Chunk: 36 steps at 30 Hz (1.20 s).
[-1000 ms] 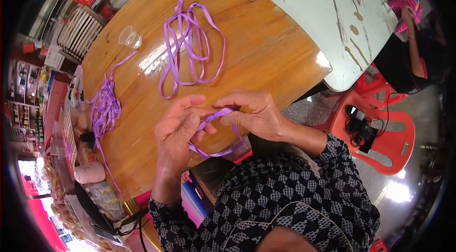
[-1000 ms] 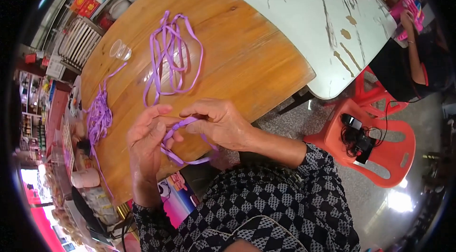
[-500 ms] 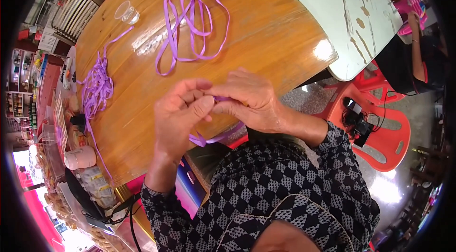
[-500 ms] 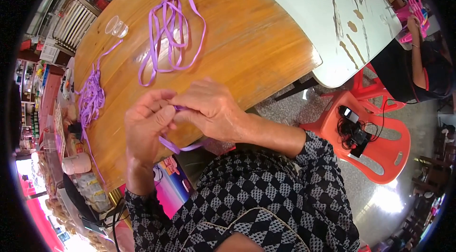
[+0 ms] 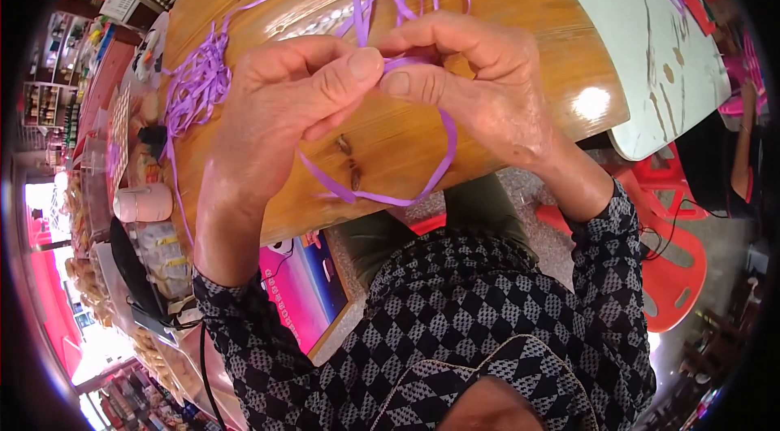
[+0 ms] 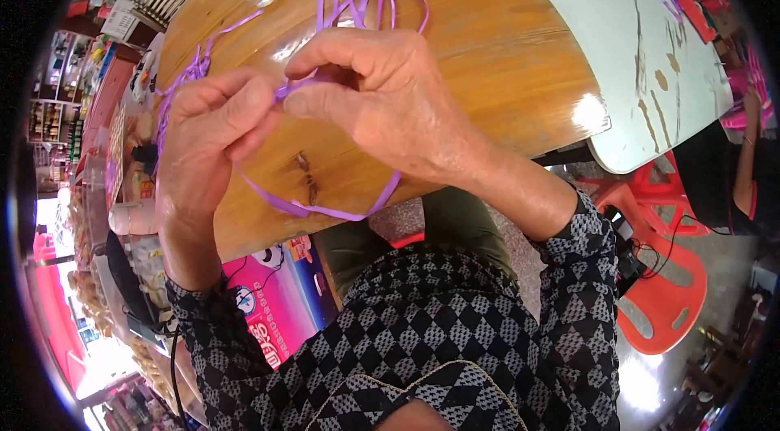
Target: The person ties knots in purple ribbons by hand, repeatedly looping and pulling the material to create a series of small shapes. After finishing a section, they pull the ribbon taut across the wooden table and continue the process.
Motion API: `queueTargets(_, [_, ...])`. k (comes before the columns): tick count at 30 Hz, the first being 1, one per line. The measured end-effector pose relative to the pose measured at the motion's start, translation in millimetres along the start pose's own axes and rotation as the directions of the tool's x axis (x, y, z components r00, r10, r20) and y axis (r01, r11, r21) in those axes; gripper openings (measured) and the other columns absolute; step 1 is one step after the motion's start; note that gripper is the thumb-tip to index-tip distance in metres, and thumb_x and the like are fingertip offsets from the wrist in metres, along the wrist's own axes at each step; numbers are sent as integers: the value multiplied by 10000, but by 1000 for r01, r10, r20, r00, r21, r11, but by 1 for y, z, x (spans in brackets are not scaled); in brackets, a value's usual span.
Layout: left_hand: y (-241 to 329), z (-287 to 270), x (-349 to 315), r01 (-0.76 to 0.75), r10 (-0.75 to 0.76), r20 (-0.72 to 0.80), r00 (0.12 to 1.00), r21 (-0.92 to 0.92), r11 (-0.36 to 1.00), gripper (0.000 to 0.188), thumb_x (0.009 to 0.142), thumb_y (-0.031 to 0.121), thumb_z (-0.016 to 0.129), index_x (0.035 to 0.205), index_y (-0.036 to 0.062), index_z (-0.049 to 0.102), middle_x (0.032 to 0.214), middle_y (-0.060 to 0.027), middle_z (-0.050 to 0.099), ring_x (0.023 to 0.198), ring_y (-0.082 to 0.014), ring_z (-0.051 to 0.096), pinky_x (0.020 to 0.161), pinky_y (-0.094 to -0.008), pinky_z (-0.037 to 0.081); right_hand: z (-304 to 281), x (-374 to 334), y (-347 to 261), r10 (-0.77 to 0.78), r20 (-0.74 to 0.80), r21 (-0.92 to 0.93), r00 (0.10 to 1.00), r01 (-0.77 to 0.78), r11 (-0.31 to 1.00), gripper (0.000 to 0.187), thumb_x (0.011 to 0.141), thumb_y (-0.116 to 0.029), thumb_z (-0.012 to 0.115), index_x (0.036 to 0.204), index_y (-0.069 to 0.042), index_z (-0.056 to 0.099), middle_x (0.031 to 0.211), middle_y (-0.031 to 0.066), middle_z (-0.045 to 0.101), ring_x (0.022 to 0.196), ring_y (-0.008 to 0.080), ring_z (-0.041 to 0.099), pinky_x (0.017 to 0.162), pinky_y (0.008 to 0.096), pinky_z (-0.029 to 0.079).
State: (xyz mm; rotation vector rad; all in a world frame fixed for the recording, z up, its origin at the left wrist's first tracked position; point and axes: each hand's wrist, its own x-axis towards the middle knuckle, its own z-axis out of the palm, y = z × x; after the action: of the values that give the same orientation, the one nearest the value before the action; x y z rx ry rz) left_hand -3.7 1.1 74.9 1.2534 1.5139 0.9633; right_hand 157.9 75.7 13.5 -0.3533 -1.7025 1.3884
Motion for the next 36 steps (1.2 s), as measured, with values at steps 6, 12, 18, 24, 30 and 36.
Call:
queueTargets(6, [-10, -34, -8, -84, 63, -321, 945, -53, 995, 131, 824, 141, 593, 747, 35, 598, 573, 73, 410, 490, -8, 303, 445, -175, 188, -35, -12, 15, 287, 123, 250, 950, -309, 917, 138, 800, -52, 637, 911, 31, 636, 751, 50, 623, 656, 97, 572, 607, 217, 471])
queueTargets(12, [-115, -148, -10, 10, 263, -619, 740, 400, 916, 200, 828, 131, 556, 637, 92, 510, 529, 72, 318, 460, -18, 249, 420, -220, 133, -91, -51, 9, 287, 36, -203, 957, -274, 940, 106, 798, -96, 604, 822, -3, 649, 673, 31, 618, 614, 80, 569, 551, 224, 453])
queueTargets(18, [-129, -99, -12, 128, 731, 4, 682, 984, -125, 445, 829, 251, 565, 1190, 0, 499, 1078, -205, 534, 1053, -292, 513, 873, -337, 421, -53, -61, 36, -5, 66, -161, 998, 16, 987, 111, 754, -110, 602, 719, -5, 594, 597, 107, 549, 554, 189, 556, 501, 323, 410])
queueTargets(24, [-107, 40, 5, -287, 288, 125, 950, -27, 958, 337, 830, 227, 598, 1029, -26, 499, 882, -132, 554, 714, -175, 535, 606, -288, 444, -28, -63, 31, -270, 61, -397, 961, 272, 877, 124, 729, -131, 596, 655, -35, 572, 647, 130, 574, 590, 301, 555, 496, 373, 401])
queueTargets(30, [-90, 49, -11, 126, -52, 166, 985, -475, 871, 156, 860, 163, 572, 807, 29, 513, 632, -51, 509, 511, -91, 429, 448, -228, 343, -52, -76, 25, 285, 104, -28, 953, -284, 958, 140, 770, -149, 603, 701, -29, 585, 625, 83, 566, 576, 147, 549, 511, 291, 412])
queueTargets(36, [-74, 77, -12, 75, -82, 13, 997, -568, 819, 122, 862, 75, 533, 784, -18, 543, 546, -13, 459, 451, -66, 384, 414, -190, 276, -39, -80, 29, 198, -226, 62, 954, -188, 980, 124, 807, -96, 596, 895, -9, 607, 757, 40, 603, 719, 99, 570, 621, 243, 454])
